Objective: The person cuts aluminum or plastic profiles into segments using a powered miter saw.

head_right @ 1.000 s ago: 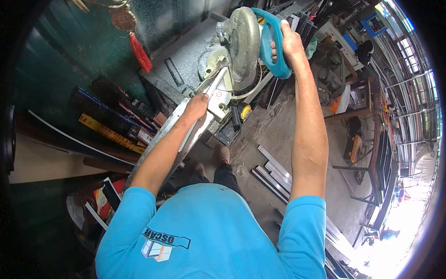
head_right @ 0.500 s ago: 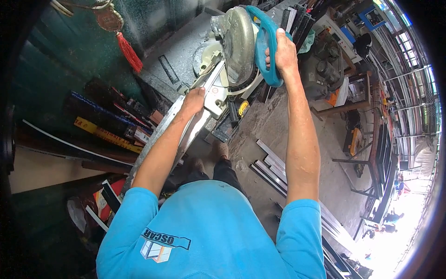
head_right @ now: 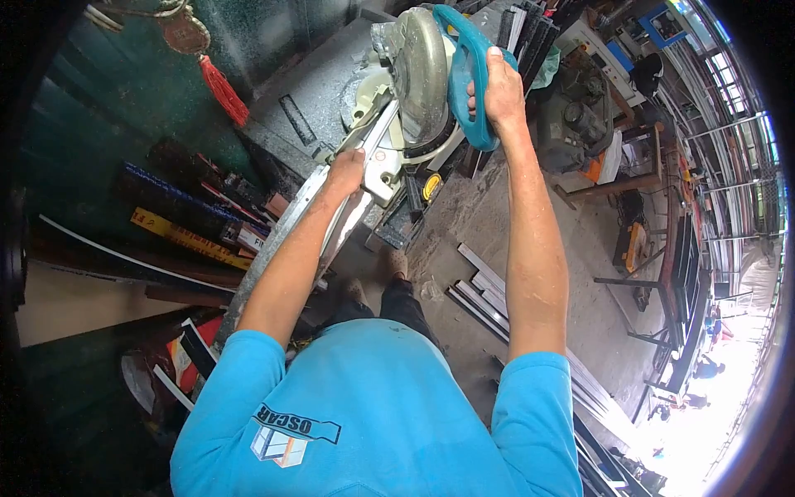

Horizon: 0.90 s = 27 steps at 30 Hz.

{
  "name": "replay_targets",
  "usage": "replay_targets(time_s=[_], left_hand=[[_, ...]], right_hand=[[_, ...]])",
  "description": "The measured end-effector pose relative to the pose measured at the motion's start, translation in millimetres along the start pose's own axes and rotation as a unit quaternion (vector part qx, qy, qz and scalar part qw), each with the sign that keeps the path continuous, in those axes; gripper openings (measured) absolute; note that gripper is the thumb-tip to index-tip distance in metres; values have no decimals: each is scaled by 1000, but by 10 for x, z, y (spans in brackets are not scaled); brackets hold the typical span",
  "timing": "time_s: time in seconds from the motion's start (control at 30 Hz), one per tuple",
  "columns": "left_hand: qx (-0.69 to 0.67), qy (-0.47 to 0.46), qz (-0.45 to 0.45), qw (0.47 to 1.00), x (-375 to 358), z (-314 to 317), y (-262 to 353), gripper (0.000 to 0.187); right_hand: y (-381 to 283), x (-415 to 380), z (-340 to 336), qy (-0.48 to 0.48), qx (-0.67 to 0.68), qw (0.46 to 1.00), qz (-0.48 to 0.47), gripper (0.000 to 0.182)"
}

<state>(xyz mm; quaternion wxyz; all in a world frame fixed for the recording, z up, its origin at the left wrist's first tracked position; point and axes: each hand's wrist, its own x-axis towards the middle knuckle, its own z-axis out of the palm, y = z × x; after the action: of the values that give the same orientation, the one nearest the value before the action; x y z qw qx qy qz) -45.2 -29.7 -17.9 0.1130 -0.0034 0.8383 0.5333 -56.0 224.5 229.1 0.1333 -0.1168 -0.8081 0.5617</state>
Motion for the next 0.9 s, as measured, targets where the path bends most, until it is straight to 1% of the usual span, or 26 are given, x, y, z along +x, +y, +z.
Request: replay_targets(time_s=[0.13,0.2,0.33,0.5,0.53,0.57,0.6,0.63,0.7,0.8,0.9], left_hand=[[15,14,17,1000,-32,-14,46,47],[-29,-21,-46,998,-70,-45,121,47],[-14,-14,-38,999,-101,-68,189,46],[-49,-22,-52,997,-57,-34,112,47],[-49,-22,-51,997,-23,-6,50,47],[-24,-6,-24,999,7,19,-4,46],[1,10,3,1000,-13,-5,41,45],[1,9,4,1000,-39,-24,85,45],[-38,-23,-83,996,-82,-54,167,48],[-25,-24,-62,997,-89,-71,188,47],[-25,-26,-68,997,-129,-93,239,47]], right_hand=[[24,-2,-1,-6,2,1000,-6,70],[34,4,3,-5,0,1000,-9,71],[38,-23,17,1,-8,1000,-11,69],[72,-71,30,3,-11,1000,-25,67],[84,-75,31,2,-12,1000,-27,67],[96,-80,31,1,-13,1000,-28,66],[109,-85,34,1,-13,1000,-28,66],[125,-94,36,2,-10,1000,-27,65],[161,-110,42,4,-8,1000,-25,65],[221,-144,58,11,-2,1000,-20,64],[267,-191,77,14,7,1000,-25,64]])
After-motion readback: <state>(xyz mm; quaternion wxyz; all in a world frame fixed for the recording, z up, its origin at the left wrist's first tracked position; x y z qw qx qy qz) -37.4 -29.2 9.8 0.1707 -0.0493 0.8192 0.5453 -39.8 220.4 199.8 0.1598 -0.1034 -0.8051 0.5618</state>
